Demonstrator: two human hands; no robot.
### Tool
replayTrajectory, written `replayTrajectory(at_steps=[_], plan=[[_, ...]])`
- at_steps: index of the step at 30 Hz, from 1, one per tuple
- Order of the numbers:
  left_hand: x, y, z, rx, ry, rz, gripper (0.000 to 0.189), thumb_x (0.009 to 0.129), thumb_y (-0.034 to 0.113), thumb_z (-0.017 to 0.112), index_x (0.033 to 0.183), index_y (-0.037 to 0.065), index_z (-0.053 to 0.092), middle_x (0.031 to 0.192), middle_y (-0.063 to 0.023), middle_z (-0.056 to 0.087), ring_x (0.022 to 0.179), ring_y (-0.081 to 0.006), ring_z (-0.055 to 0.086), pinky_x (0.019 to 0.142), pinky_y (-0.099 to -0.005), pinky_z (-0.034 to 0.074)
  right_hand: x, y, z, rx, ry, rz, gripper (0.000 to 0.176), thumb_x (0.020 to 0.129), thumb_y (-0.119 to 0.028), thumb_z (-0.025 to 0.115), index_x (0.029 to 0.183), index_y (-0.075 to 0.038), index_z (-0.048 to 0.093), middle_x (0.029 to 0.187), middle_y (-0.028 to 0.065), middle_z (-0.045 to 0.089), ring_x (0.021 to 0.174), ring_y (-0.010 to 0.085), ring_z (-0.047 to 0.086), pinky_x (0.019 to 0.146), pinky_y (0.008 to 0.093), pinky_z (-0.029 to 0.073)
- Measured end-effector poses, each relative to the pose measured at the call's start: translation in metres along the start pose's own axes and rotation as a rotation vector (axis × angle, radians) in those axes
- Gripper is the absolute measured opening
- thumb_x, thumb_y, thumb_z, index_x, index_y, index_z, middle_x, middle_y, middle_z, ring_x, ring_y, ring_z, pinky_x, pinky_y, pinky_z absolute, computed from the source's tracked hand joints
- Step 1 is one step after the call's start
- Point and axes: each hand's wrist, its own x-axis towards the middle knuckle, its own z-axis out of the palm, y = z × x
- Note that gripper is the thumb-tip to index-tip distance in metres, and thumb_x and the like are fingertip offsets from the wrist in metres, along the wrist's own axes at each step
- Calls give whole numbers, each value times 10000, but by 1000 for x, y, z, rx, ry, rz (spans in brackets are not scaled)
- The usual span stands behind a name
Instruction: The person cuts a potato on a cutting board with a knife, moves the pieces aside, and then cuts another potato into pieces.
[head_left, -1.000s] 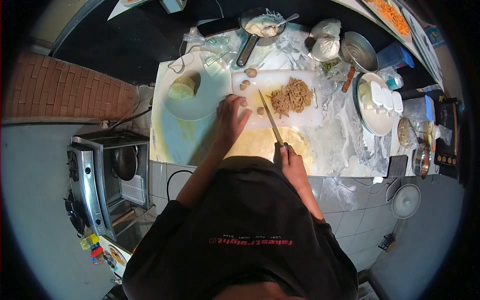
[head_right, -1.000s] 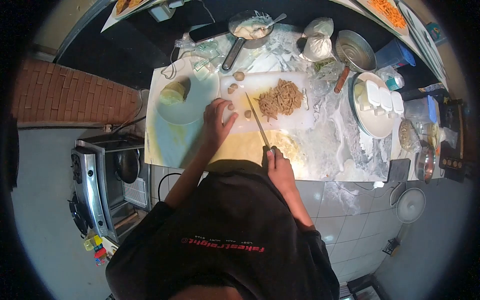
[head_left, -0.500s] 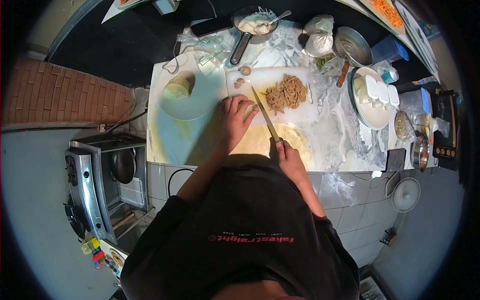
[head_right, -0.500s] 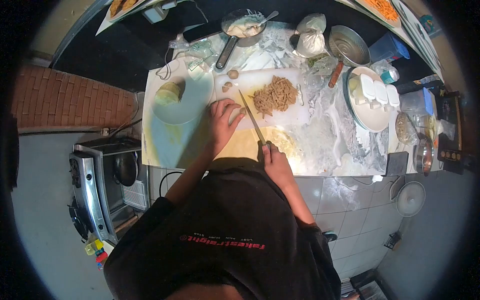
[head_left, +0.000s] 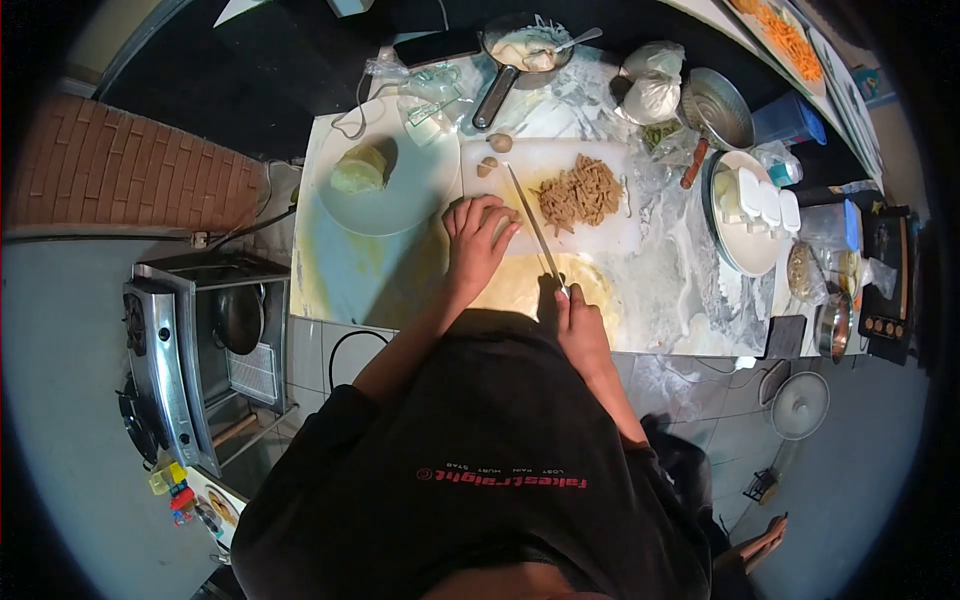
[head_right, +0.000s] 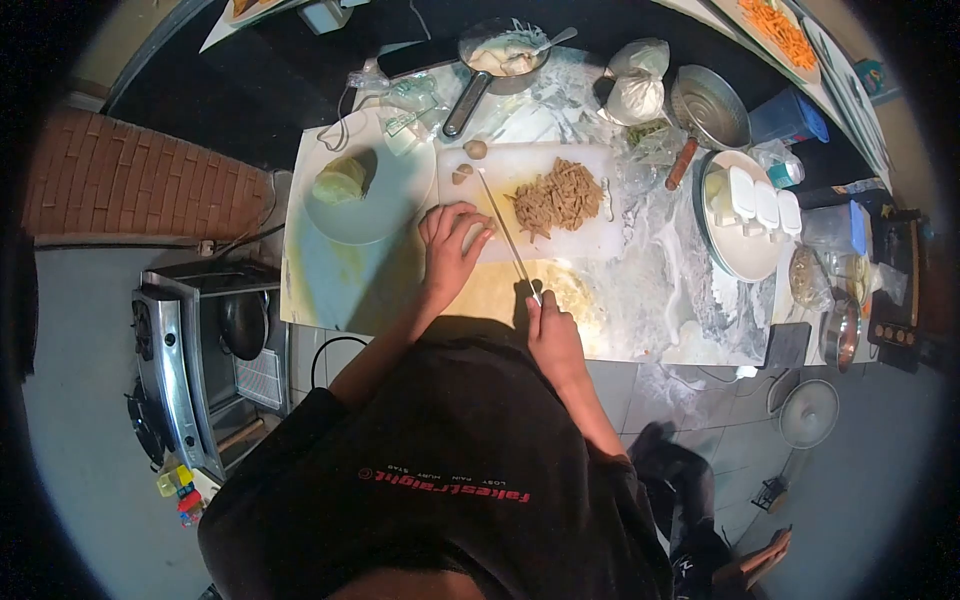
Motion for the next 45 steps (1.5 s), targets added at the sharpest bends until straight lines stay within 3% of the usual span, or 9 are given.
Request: replayTrajectory(at_steps=[21,36,45], plan=[[-2,-2,4,-25,-3,-96,177,830,249,774,990,191,727,1209,-46,532,1166,-265,467,1000,-429,330,-6,-9,1,-15,-35,23,301,1073,-263,454,1023,28,511,679,329,607,674,533,605,561,589,460],[-1,-3,5,-29,13,-78,255,807,262,797,1032,172,720,1224,-49,533,1151,-264,486,995,-431,340,-5,-13,-1,0,-54,73,312,1078,-263,445,1080,41,516,649,316,592,664,534,598,561,575,439],[2,-1,5,57,-11,-45,279,813,297,792,1058,196,708,1243,-41,535,1177,-258,475,991,-424,331,2,-5,1,-47,-25,52,322,1074,-264,455,1007,44,520,649,318,592,657,530,600,553,574,449]])
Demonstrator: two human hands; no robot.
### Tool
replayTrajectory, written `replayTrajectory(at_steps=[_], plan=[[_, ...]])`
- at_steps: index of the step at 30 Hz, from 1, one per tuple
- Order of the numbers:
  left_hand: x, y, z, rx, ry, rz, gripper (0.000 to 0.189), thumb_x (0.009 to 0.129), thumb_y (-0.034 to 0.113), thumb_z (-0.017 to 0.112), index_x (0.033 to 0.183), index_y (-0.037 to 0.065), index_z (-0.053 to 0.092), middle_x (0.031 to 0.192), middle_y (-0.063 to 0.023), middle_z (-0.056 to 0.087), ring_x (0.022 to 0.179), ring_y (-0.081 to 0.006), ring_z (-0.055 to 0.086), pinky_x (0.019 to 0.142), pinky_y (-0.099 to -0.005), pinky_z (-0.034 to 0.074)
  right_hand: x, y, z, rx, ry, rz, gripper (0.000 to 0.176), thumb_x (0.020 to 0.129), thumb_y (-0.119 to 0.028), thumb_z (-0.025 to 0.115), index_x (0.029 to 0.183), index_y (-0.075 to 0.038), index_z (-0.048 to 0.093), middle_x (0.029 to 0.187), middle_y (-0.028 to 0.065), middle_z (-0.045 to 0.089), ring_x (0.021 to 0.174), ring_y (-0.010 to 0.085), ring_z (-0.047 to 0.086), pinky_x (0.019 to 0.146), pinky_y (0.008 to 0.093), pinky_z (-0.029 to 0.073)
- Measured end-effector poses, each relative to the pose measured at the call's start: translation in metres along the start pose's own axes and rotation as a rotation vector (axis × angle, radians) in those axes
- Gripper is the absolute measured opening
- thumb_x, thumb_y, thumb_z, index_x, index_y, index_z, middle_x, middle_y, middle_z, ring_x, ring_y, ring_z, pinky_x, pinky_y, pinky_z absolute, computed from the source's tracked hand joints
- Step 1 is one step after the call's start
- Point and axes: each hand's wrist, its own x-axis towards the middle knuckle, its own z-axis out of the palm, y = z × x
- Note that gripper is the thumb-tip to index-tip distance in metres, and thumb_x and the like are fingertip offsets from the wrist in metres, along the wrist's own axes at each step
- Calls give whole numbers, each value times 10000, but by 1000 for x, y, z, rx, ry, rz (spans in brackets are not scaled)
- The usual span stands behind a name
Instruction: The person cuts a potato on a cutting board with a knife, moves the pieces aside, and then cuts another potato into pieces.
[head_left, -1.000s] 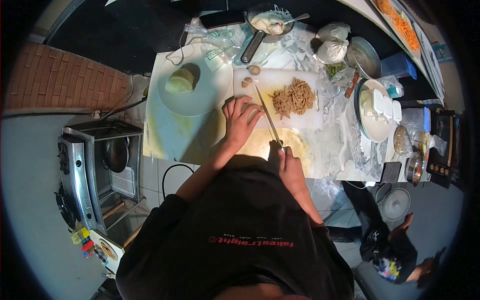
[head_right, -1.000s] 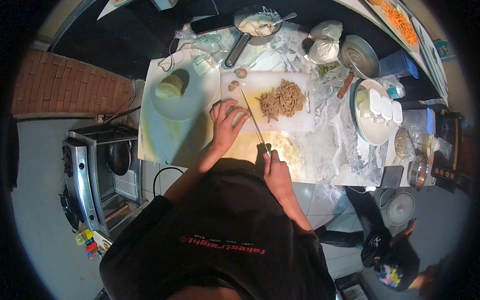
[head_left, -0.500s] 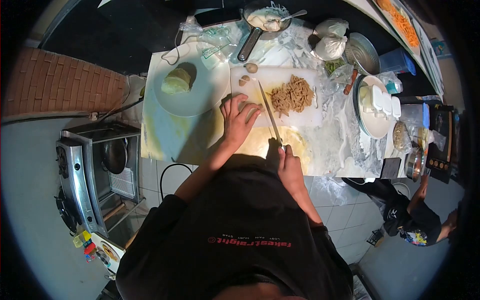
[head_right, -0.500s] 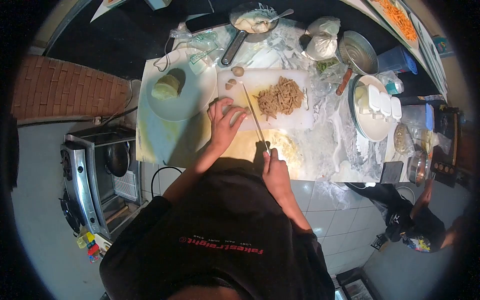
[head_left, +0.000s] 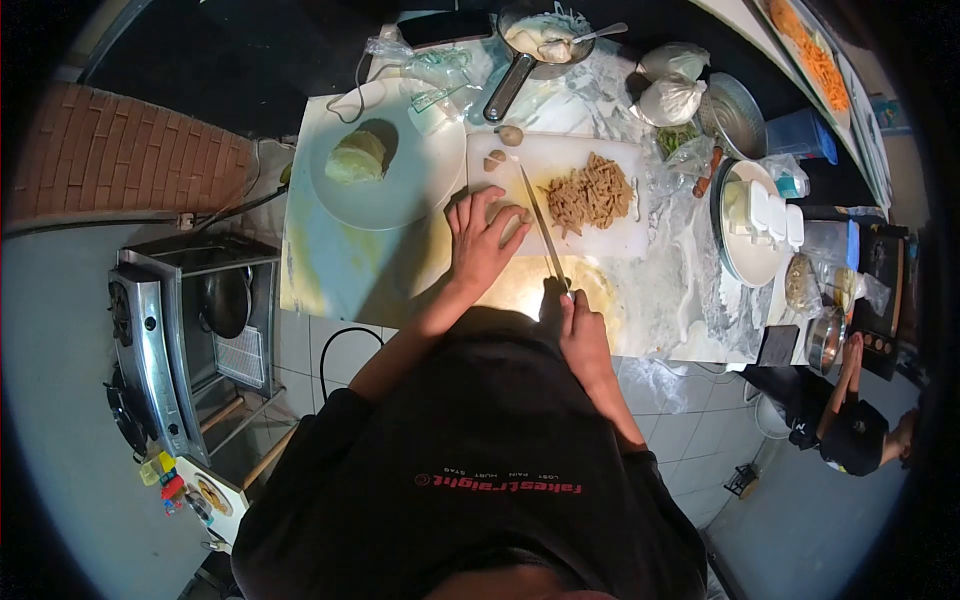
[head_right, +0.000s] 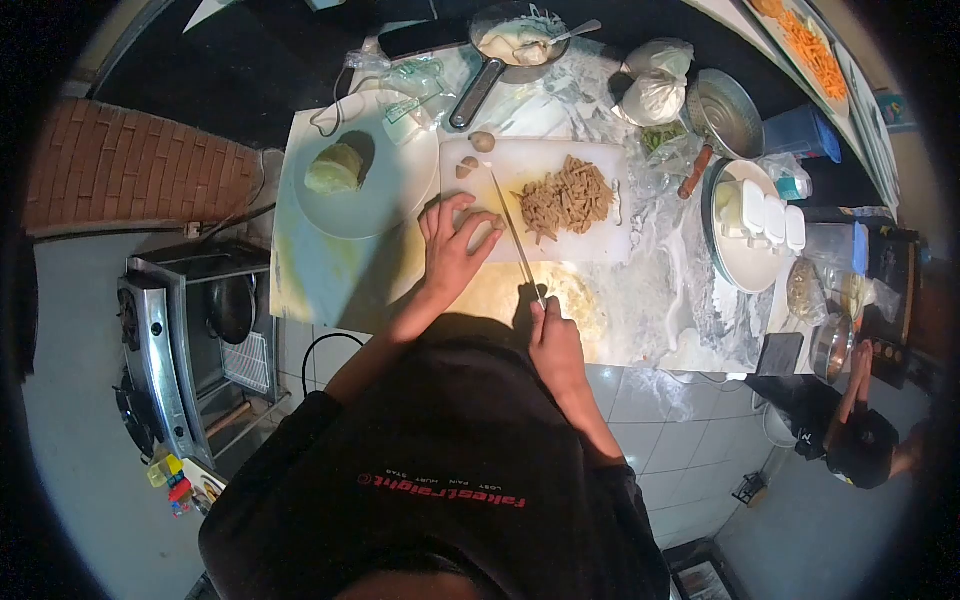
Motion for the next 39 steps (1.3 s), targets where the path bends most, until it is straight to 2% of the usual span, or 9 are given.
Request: replayTrajectory(at_steps=[4,15,22,30,39], plan=[[-1,-1,0,-16,7,-6,241,823,281,782,1040,202,713,1244,-35,536,1179,-257,472,992,-423,326,0,-4,0,19,-32,17,324,1074,-262,456,1008,47,527,645,317,590,650,525,602,546,567,448],[0,-2,-1,-21,-1,-12,226,822,277,781,1029,212,722,1236,-30,537,1167,-252,479,991,-422,326,-1,-7,-2,-46,-53,30,350,1080,-287,423,1159,40,520,684,319,619,670,518,623,566,578,473],[0,-3,0,-28,7,-11,230,823,278,784,1029,203,712,1229,-34,538,1174,-255,477,991,-431,324,0,-9,-3,-66,-68,42,353,1079,-285,425,1172,43,514,696,322,626,682,522,627,579,583,480],[0,-2,-1,-29,-1,-15,226,831,284,777,1030,199,711,1228,-47,539,1174,-261,478,995,-433,323,2,-2,-1,-62,-37,26,330,1078,-289,434,1105,30,513,656,313,609,651,524,615,552,582,471],[0,-2,-1,-34,9,-9,218,826,273,781,1019,198,716,1226,-46,541,1178,-264,477,998,-435,325,-1,-9,-6,-65,-68,31,333,1080,-286,421,1151,27,510,691,320,627,674,522,628,571,581,491]])
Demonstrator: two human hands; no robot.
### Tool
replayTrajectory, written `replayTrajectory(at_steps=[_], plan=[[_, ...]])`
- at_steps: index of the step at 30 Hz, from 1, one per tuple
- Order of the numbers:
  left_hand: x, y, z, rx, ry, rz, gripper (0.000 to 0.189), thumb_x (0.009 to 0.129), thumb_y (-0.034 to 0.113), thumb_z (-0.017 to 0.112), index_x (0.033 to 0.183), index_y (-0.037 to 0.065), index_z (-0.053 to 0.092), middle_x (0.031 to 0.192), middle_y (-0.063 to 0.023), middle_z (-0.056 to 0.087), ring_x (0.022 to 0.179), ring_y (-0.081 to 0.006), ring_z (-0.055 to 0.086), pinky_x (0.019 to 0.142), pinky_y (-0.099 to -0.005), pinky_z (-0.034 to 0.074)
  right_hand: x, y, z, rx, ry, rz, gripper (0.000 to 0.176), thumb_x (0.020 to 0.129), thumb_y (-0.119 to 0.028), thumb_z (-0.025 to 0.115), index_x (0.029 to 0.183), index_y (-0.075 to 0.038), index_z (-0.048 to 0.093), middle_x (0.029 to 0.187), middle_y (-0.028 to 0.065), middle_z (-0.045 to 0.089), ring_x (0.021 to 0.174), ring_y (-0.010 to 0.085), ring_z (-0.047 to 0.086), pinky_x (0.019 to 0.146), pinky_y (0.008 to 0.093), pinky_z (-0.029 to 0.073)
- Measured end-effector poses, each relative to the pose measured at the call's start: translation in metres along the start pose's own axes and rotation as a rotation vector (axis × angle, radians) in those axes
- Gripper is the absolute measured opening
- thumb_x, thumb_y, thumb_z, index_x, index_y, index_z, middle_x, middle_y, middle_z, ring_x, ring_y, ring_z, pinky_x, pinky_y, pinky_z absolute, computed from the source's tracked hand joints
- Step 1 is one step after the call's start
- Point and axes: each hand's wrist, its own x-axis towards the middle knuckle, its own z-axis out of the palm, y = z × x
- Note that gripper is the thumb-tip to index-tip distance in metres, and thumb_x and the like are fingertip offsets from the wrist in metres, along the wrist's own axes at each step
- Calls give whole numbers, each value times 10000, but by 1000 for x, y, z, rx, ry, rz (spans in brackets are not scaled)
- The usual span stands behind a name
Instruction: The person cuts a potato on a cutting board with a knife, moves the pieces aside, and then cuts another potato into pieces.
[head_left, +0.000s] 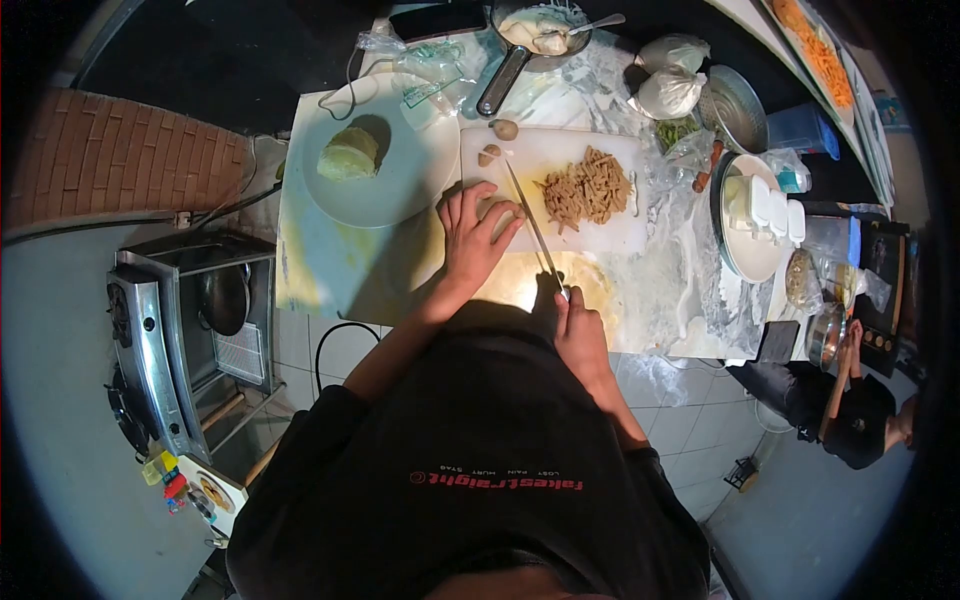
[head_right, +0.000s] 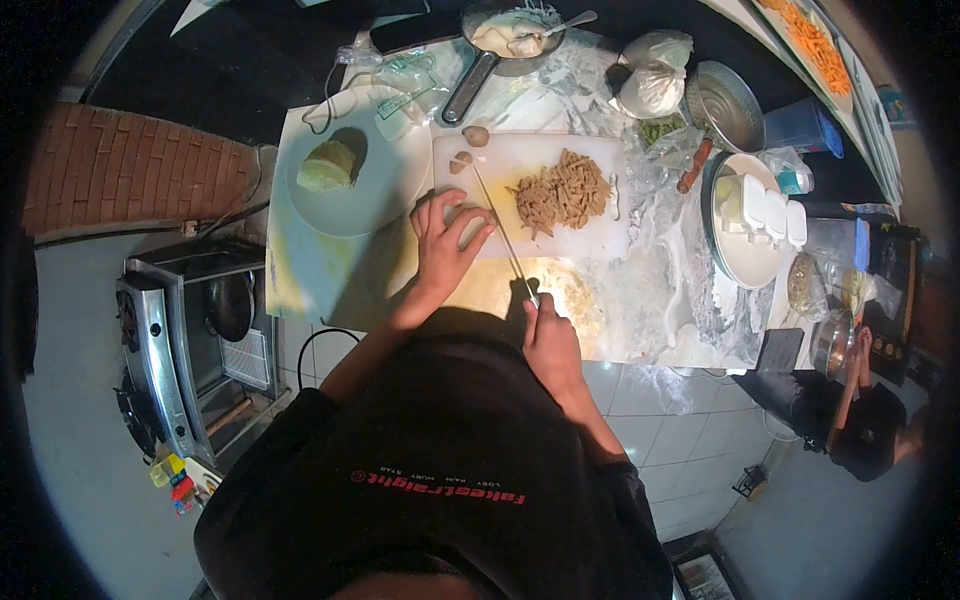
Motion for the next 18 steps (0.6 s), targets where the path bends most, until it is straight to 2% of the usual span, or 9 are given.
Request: replayTrajectory(at_steps=[18], plan=[[0,1,0,-19,-8,-1,182,813,257,793,959,162,740,1228,-27,562,1151,-255,490,987,-430,333,1,-14,1,9,-27,30,314,1079,-272,417,1073,36,478,722,326,635,710,531,631,594,604,491]])
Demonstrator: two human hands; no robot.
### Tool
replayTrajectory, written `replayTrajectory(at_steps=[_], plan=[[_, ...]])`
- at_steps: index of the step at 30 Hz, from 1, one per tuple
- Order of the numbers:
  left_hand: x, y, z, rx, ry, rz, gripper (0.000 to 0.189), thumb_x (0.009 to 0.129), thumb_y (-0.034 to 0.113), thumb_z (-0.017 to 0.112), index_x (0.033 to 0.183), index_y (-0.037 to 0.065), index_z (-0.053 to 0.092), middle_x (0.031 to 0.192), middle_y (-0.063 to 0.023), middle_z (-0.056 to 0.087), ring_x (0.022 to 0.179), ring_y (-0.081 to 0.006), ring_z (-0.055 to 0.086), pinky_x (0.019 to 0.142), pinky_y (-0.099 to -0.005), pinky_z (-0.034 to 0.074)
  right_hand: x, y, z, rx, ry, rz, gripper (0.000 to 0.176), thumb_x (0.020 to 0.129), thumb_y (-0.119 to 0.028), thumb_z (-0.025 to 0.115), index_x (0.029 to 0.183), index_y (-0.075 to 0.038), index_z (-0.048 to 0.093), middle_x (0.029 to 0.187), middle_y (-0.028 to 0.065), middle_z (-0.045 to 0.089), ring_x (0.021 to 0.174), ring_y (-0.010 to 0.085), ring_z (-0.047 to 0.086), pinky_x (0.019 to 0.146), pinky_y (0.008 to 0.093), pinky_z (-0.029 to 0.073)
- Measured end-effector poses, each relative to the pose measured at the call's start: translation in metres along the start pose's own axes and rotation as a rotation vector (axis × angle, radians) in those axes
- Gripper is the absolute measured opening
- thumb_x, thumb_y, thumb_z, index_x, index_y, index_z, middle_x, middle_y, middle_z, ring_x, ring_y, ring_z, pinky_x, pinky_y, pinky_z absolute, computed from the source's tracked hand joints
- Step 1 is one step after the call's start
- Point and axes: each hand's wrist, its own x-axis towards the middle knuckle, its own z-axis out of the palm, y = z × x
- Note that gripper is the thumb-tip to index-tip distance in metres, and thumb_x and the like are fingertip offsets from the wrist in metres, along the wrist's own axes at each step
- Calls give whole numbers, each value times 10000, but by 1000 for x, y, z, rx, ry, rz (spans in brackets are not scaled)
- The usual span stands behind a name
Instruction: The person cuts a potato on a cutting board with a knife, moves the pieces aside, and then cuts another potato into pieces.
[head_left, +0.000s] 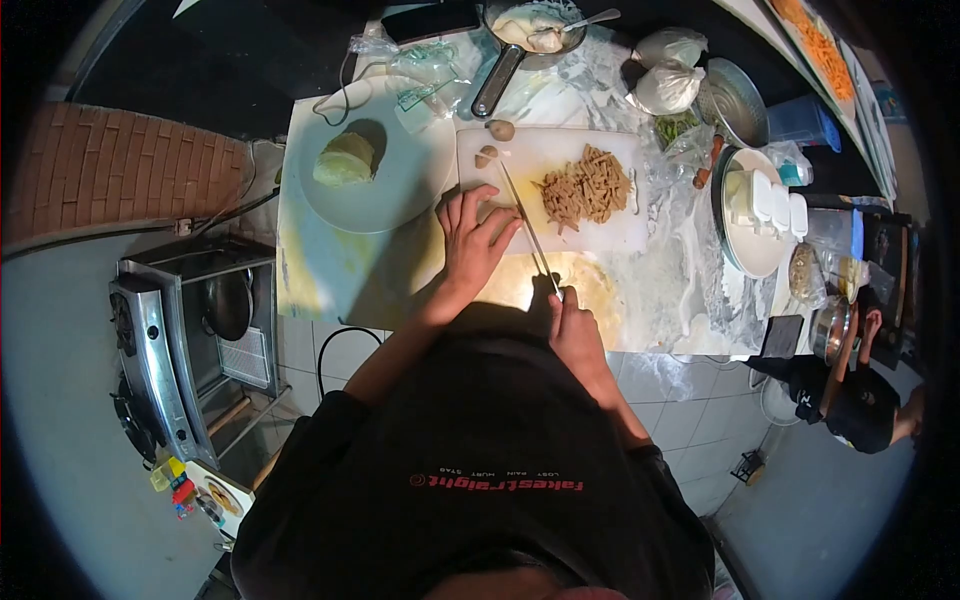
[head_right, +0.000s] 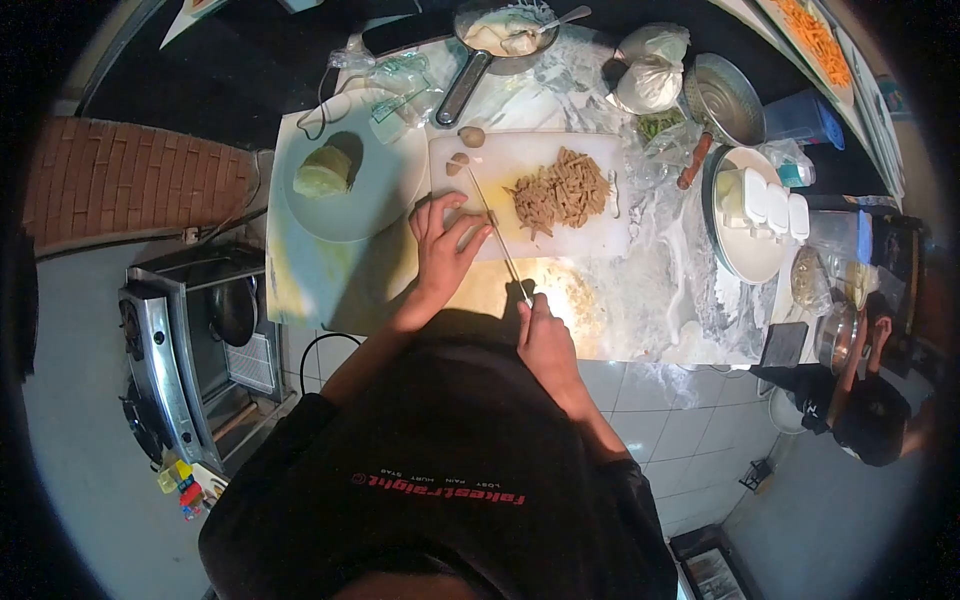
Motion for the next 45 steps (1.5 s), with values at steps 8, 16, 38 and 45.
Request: replayTrajectory(at_steps=[8,16,38,45], plan=[[1,0,0,6,-25,-6,136,819,244,785,920,157,758,1220,4,590,1138,-248,491,991,-433,335,6,18,19,0,-8,-17,316,1072,-278,441,1104,36,456,717,337,624,705,538,628,587,600,491],[2,-1,0,-27,-80,-51,126,840,247,765,933,161,757,1237,27,592,1167,-259,471,1013,-456,323,12,10,14,27,-72,63,362,1079,-320,411,1188,23,447,715,347,625,727,557,627,616,620,488],[4,0,0,-12,-67,7,115,842,207,769,926,143,722,1084,79,688,1127,-221,483,1011,-423,314,34,-1,15,68,-70,63,325,1072,-296,425,1191,6,433,735,336,642,731,542,640,624,609,508],[3,0,2,-14,-46,15,154,847,218,762,969,144,704,1089,59,663,1113,-241,493,1001,-426,336,19,12,12,68,-46,42,335,1071,-286,438,1172,30,486,778,325,653,750,539,633,637,594,511]])
